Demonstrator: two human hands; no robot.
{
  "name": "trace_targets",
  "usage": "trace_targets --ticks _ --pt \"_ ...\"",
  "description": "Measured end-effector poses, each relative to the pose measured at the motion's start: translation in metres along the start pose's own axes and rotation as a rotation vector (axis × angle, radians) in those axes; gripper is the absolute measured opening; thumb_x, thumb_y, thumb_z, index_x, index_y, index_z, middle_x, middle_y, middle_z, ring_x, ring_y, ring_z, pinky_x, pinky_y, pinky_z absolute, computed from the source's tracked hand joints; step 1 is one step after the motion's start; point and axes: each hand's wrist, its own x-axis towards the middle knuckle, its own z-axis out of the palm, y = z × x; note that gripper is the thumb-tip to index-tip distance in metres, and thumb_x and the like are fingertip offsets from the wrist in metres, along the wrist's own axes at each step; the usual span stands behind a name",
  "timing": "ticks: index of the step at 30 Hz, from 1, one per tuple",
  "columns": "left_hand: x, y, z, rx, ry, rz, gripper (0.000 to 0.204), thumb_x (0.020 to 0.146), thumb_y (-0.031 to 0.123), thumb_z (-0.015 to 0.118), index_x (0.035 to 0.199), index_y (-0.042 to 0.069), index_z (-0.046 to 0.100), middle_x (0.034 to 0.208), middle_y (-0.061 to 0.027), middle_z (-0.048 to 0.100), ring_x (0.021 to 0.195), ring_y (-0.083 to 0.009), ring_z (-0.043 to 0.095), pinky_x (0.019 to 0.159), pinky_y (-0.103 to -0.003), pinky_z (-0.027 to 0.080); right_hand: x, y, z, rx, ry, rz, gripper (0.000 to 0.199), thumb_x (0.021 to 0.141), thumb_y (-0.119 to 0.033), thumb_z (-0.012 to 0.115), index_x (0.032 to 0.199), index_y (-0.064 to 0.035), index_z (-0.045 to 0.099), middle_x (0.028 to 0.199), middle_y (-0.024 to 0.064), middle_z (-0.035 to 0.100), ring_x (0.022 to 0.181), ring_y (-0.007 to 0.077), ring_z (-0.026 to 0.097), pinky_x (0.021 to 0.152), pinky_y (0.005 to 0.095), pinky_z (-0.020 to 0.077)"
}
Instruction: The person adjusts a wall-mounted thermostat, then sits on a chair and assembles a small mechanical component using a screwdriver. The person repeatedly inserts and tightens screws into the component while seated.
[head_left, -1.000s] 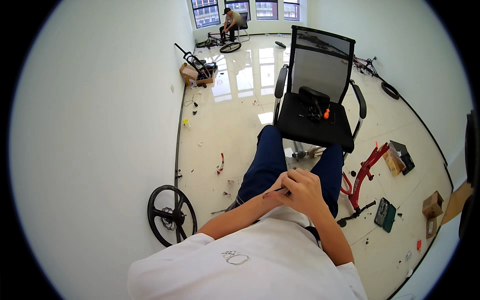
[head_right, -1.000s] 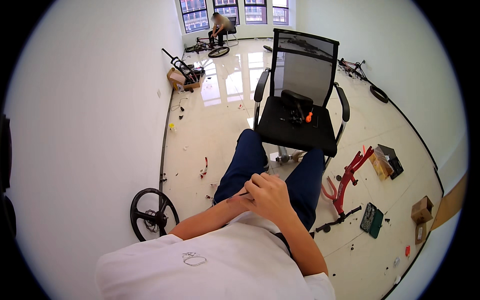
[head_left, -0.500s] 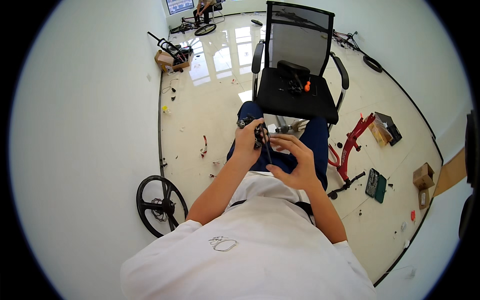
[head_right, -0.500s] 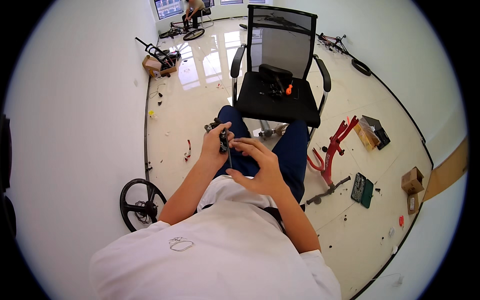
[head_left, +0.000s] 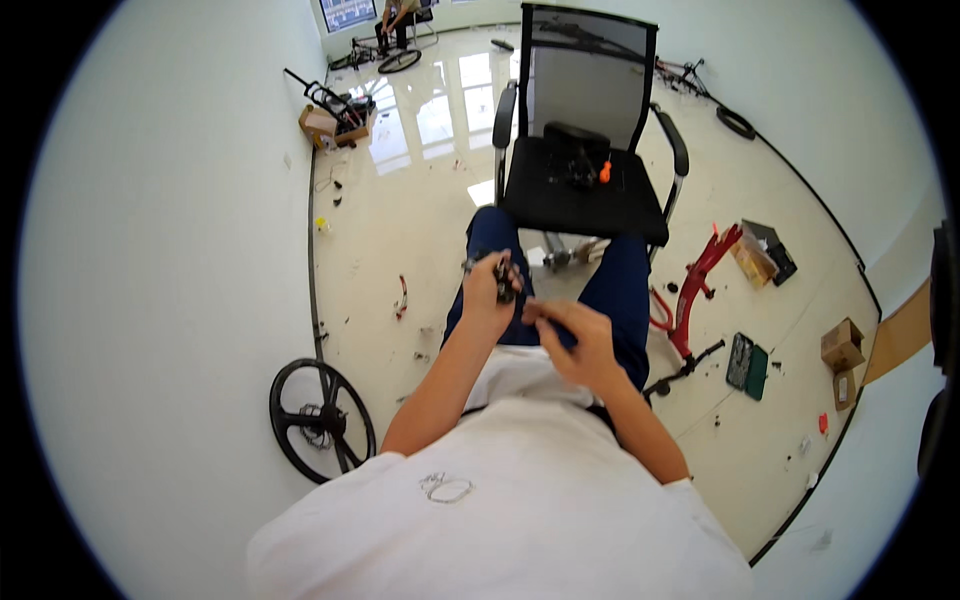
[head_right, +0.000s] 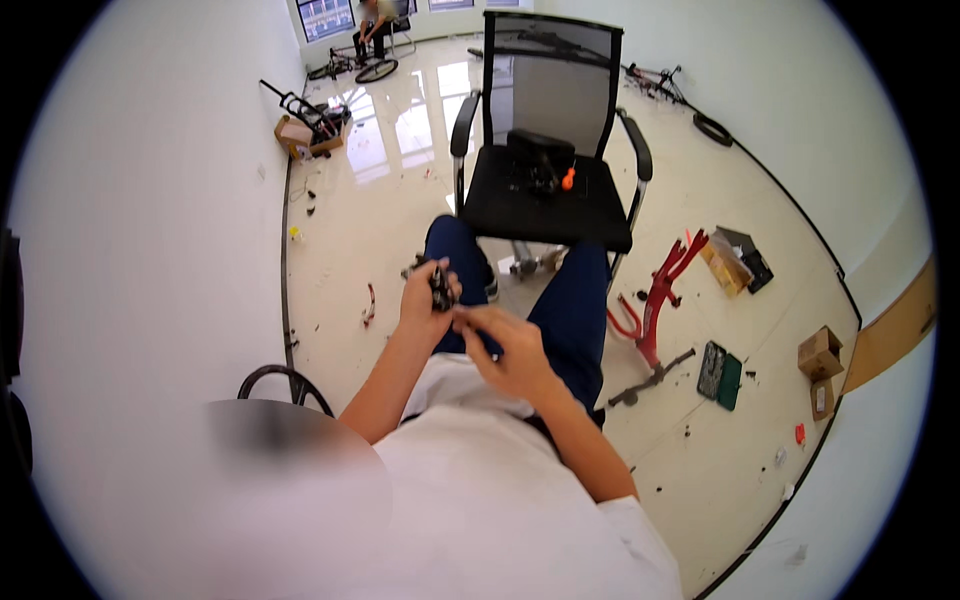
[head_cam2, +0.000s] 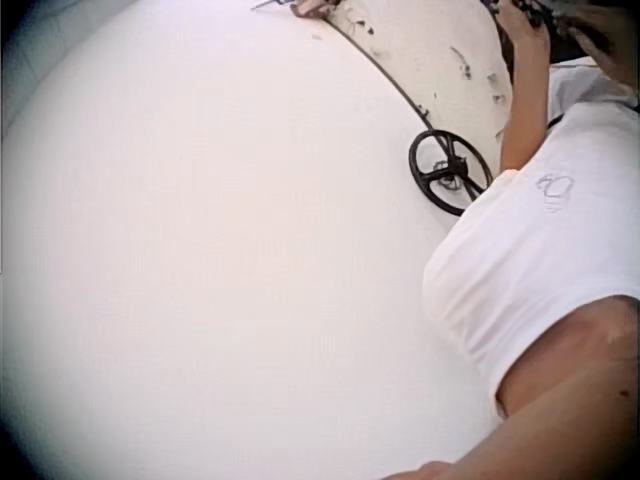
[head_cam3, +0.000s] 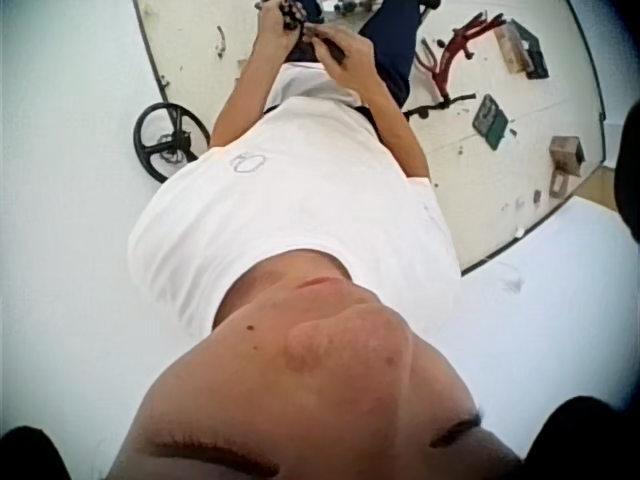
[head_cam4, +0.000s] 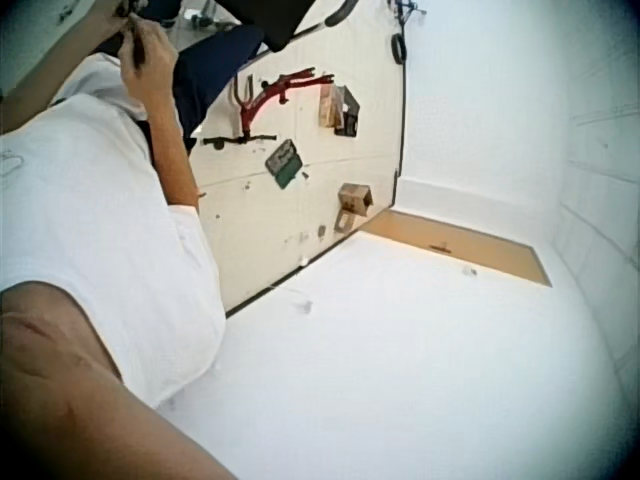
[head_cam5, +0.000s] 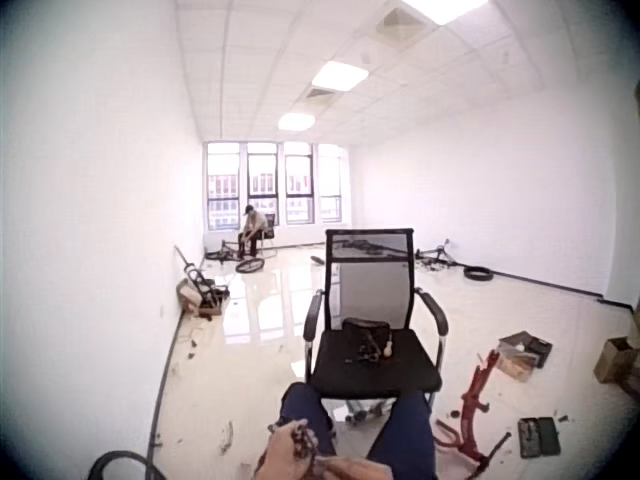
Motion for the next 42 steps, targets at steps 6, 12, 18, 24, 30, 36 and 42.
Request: trace_targets --ticks 6,12,18,24,30,36,42 --pt "0.006 -0.010 0.007 -0.089 -0.003 0.004 0.025 0.088 0.012 0.051 0.108 0.000 0.044 0.068 -0.0073 0.046 0.054 -0.0157 0.043 0.050 -0.028 0.039 -0.002 0.010 0.015 -0.025 0.222 -0.123 0.024 0.084 0.009 0.056 0.106 0.0052 0.063 0.092 0.0163 0.067 0.080 0.0279 0.067 0.072 0.0300 0.0534" --pt "0.004 -0.029 0.024 -0.260 -0.087 -0.246 0.013 0.088 0.015 0.052 0.081 0.005 0.046 0.064 -0.0055 0.046 0.055 -0.0155 0.047 0.052 -0.026 0.040 0.012 0.025 0.024 -0.154 0.374 -0.219 0.022 0.084 0.008 0.058 0.105 0.0045 0.063 0.097 0.0181 0.065 0.086 0.0312 0.066 0.074 0.0333 0.0533" --pt "0.015 -0.039 0.031 -0.140 -0.230 -0.273 0.023 0.095 0.026 0.039 0.081 0.010 0.048 0.066 -0.0014 0.048 0.056 -0.0136 0.048 0.055 -0.028 0.045 0.032 0.024 0.017 -0.333 0.326 -0.386 0.024 0.078 0.005 0.064 0.102 0.0026 0.064 0.103 0.0159 0.065 0.094 0.0330 0.064 0.081 0.0372 0.0529" --pt "-0.009 -0.028 0.054 -0.267 -0.079 -0.187 0.018 0.091 0.016 0.040 0.076 0.008 0.049 0.067 -0.0015 0.050 0.053 -0.0129 0.047 0.052 -0.026 0.045 0.040 0.021 0.019 -0.213 0.396 -0.147 0.013 0.086 0.002 0.060 0.099 0.0033 0.064 0.096 0.0145 0.069 0.083 0.0276 0.069 0.074 0.0305 0.0552" --pt "0.002 -0.033 0.027 -0.424 -0.229 -0.343 0.006 0.087 0.006 0.050 0.083 0.001 0.052 0.068 -0.0028 0.049 0.056 -0.0099 0.046 0.045 -0.021 0.040 0.048 0.051 0.011 0.570 0.708 0.503 0.032 0.102 -0.025 0.047 0.092 0.0043 0.059 0.080 0.0124 0.069 0.071 0.0186 0.069 0.065 0.0277 0.0547" --pt "-0.035 -0.034 0.052 0.401 -0.236 -0.133 0.007 0.083 0.008 0.058 0.088 0.004 0.055 0.064 -0.0048 0.050 0.048 -0.0128 0.048 0.039 -0.027 0.038 0.059 0.071 -0.026 0.497 0.313 0.579 0.029 0.097 -0.024 0.055 0.087 0.0019 0.064 0.068 0.0059 0.063 0.057 0.0127 0.058 0.057 0.0250 0.0474" --pt "0.018 -0.056 0.017 0.156 -0.060 -0.140 0.008 0.085 0.014 0.061 0.088 0.007 0.058 0.077 -0.0046 0.057 0.068 -0.0183 0.059 0.057 -0.031 0.049 0.055 0.020 0.008 -0.337 -0.151 -0.252 0.015 0.080 -0.005 0.065 0.095 -0.0017 0.065 0.095 0.0108 0.067 0.087 0.0248 0.062 0.079 0.0375 0.0475"
